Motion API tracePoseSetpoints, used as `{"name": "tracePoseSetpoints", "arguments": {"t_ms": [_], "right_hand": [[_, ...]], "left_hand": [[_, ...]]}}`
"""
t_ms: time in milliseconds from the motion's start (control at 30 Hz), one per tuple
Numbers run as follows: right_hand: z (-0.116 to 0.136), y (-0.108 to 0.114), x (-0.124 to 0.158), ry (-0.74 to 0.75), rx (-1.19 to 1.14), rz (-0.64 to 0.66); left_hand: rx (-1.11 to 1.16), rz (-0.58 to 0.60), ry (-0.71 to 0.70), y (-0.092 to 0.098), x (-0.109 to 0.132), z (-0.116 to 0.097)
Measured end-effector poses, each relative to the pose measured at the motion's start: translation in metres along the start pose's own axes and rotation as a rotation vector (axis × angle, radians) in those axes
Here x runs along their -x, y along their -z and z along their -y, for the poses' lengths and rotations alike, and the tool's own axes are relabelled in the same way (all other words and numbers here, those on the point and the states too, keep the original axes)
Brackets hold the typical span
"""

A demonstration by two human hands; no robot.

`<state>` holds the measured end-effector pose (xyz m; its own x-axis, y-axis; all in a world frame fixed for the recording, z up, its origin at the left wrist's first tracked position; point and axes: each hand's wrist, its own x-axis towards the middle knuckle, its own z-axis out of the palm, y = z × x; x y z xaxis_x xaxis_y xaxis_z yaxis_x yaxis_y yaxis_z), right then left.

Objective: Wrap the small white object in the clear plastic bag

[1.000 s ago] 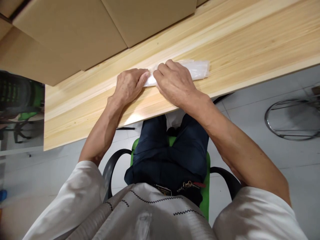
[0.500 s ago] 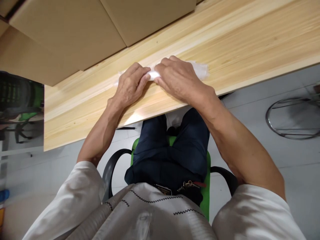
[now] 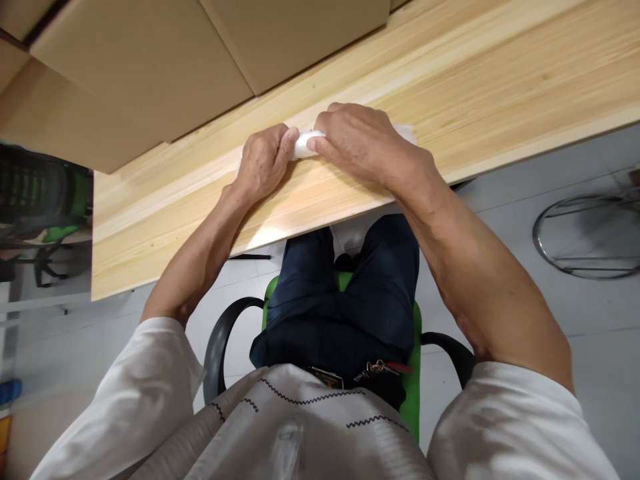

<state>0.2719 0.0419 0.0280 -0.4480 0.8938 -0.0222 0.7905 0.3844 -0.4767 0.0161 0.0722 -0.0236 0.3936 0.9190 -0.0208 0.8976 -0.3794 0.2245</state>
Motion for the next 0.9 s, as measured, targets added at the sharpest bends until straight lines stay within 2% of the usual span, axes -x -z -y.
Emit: {"name": "tracePoseSetpoints", "arguments": {"t_ms": [133,267,433,567,700,833,900], "right_hand": [[0.013,0.007,-0.001,-0.03,0.205,0.026],[0.022,0.013,0.007,-0.027,0.278,0.035],[0.018,0.013,0.009,-0.065,0.209,0.015],[0.009,0.006,0.001,-0.069,0.235,0.002],[-0.001,-0.006,-0.007,-0.067,0.205,-0.09],[-0.006,-0.015,-0.011,-0.085,0.136,-0.141],[-0.006,-0.016,-0.011,-0.097,0.106,-0.137]], "left_hand": [[0.095,-0.052,-0.064,-0.004,-0.01,0.008],[0.09,-0.114,0.019,0.0,-0.012,0.003],[0.108,-0.168,0.0,0.005,-0.011,0.002],[0.132,-0.212,-0.064,-0.002,-0.018,0.017],[0.123,-0.262,-0.16,-0.01,-0.025,0.029],[0.115,-0.246,-0.244,-0.011,-0.025,0.03],[0.122,-0.24,-0.238,-0.01,-0.023,0.03]]}}
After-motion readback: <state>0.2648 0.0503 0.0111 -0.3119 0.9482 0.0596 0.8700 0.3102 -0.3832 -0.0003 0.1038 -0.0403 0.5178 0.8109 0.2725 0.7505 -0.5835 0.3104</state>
